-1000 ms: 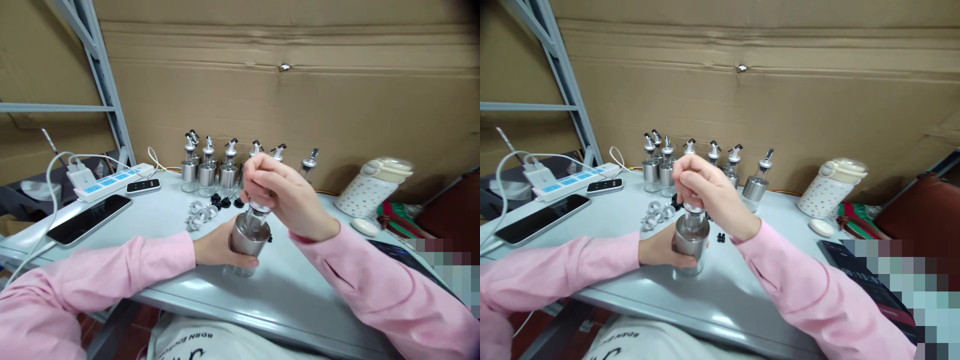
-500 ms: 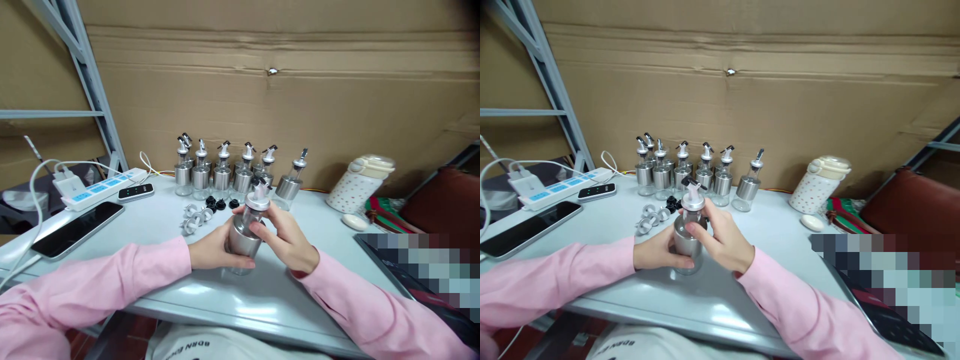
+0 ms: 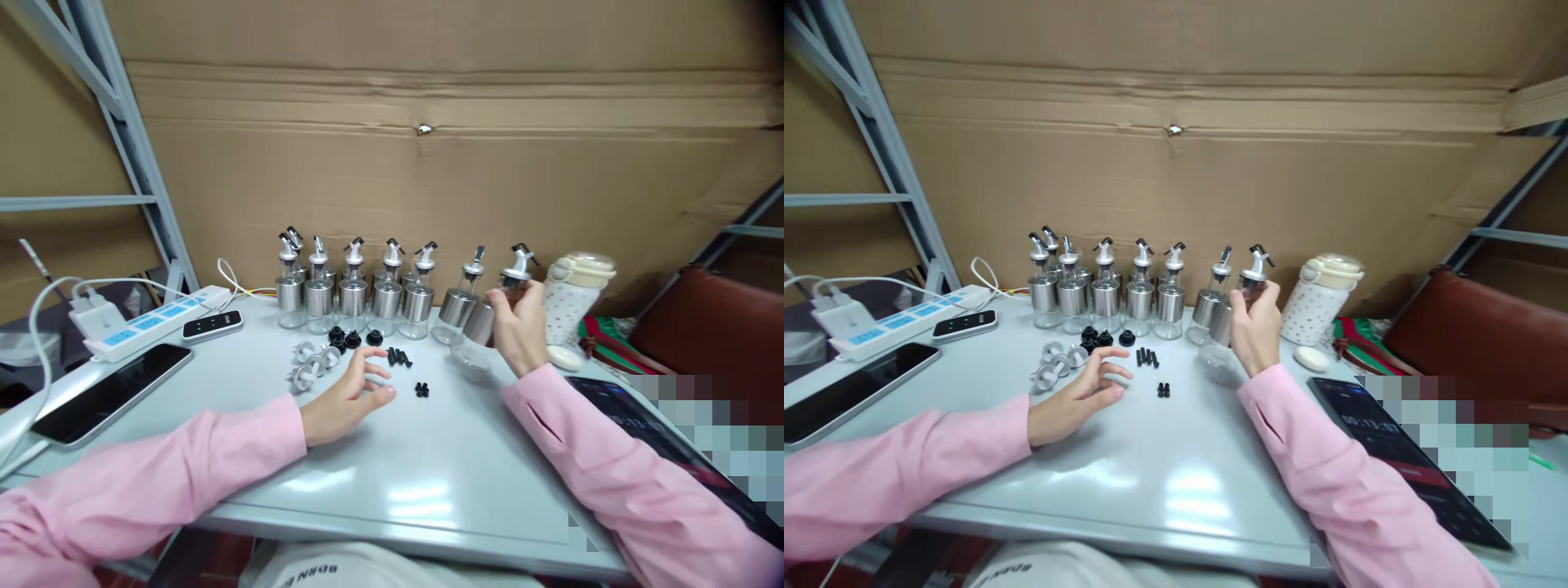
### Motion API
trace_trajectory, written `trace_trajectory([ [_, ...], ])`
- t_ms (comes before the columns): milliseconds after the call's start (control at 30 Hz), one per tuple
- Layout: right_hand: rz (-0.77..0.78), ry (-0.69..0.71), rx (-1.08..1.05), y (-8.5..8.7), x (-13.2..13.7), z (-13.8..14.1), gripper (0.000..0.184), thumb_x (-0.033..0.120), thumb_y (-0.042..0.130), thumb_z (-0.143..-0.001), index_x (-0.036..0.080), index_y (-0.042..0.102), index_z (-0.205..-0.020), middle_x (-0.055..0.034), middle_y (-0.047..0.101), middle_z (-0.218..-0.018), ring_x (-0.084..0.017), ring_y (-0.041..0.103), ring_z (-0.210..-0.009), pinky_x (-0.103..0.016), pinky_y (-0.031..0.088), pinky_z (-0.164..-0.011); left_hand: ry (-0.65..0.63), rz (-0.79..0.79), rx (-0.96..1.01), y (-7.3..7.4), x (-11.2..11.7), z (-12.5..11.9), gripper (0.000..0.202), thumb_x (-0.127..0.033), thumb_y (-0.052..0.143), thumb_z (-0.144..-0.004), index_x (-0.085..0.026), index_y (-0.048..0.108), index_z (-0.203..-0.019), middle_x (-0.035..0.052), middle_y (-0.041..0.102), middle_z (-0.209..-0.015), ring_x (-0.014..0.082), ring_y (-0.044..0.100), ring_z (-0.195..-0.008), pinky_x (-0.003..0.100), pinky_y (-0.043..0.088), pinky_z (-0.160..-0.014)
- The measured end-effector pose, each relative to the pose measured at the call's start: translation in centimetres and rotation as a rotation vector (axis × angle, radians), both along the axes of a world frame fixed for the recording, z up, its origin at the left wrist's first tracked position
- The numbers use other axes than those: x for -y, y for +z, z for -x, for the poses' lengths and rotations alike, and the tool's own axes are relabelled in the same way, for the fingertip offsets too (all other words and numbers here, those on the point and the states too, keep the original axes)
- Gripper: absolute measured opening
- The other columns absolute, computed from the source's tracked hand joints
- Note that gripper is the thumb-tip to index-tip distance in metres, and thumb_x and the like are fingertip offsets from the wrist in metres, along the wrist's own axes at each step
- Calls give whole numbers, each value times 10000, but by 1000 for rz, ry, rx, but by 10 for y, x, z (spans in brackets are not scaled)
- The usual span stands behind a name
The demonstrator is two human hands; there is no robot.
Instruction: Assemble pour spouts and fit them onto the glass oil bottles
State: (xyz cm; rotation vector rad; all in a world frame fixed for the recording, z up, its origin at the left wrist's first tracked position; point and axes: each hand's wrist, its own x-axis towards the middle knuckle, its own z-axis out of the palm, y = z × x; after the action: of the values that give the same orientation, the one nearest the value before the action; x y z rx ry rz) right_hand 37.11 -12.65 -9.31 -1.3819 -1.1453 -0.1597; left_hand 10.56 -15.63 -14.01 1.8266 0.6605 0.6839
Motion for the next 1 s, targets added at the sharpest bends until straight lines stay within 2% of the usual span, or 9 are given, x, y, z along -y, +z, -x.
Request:
trace_trajectory([
  [167,136,25,56,-14,-12,-9,276,374,468,-749,200,373,-942,-116,586,-891,-274,566,-828,-466,415,-794,-16,-33,10,-2,-2,1,431,-391,456,-851,-219,241,-1183,80,393,-1095,181,410,-1078,411,316,-957],
  [267,167,137,100,-21,-19,-13,422,458,409,-777,168,316,-1068,-154,548,-1012,-272,544,-947,-477,393,-872,-29,-53,8,-4,-4,1,426,-388,458,-852,-219,248,-1181,84,385,-1112,181,398,-1097,408,315,-961],
  [367,209,273,157,-31,-28,-14,640,523,399,-763,104,193,-1200,-220,428,-1211,-265,428,-1159,-457,307,-991,-27,-56,0,-4,-5,1,421,-387,448,-856,-218,247,-1185,86,387,-1114,179,400,-1096,406,314,-961],
  [500,303,303,152,-49,-37,-17,790,518,454,-728,64,125,-1284,-255,280,-1345,-308,301,-1268,-490,233,-1033,-23,-56,-18,-3,-4,0,410,-376,437,-861,-218,246,-1187,83,392,-1104,173,411,-1080,397,318,-958],
  [567,353,310,140,-55,-40,-22,765,490,453,-741,73,150,-1306,-249,322,-1331,-339,308,-1260,-534,229,-1018,-19,-55,-33,-2,-4,0,405,-373,436,-860,-217,249,-1184,79,402,-1089,170,417,-1068,395,310,-964],
  [633,391,333,134,-59,-43,-29,709,450,459,-746,106,206,-1312,-219,425,-1267,-351,367,-1219,-560,245,-998,-18,-45,-51,0,-3,0,405,-369,436,-858,-217,249,-1184,74,416,-1070,168,426,-1052,396,299,-970],
  [733,420,398,134,-65,-47,-38,618,391,478,-733,174,300,-1284,-140,546,-1142,-321,460,-1135,-535,301,-981,-18,-32,-73,2,0,0,403,-358,438,-854,-214,248,-1179,71,436,-1046,170,437,-1033,399,293,-969],
  [867,438,490,115,-70,-54,-43,519,341,501,-705,202,393,-1193,-89,582,-1046,-277,489,-1090,-468,334,-982,-18,-43,-93,5,2,0,386,-346,434,-852,-209,257,-1167,70,458,-1033,175,439,-1035,393,298,-957],
  [1000,457,568,63,-70,-59,-43,372,306,513,-659,210,442,-1011,-70,565,-1003,-250,497,-1050,-455,329,-986,-25,-40,-110,4,2,0,382,-351,432,-856,-219,262,-1171,59,486,-1020,176,436,-1043,389,293,-956],
])
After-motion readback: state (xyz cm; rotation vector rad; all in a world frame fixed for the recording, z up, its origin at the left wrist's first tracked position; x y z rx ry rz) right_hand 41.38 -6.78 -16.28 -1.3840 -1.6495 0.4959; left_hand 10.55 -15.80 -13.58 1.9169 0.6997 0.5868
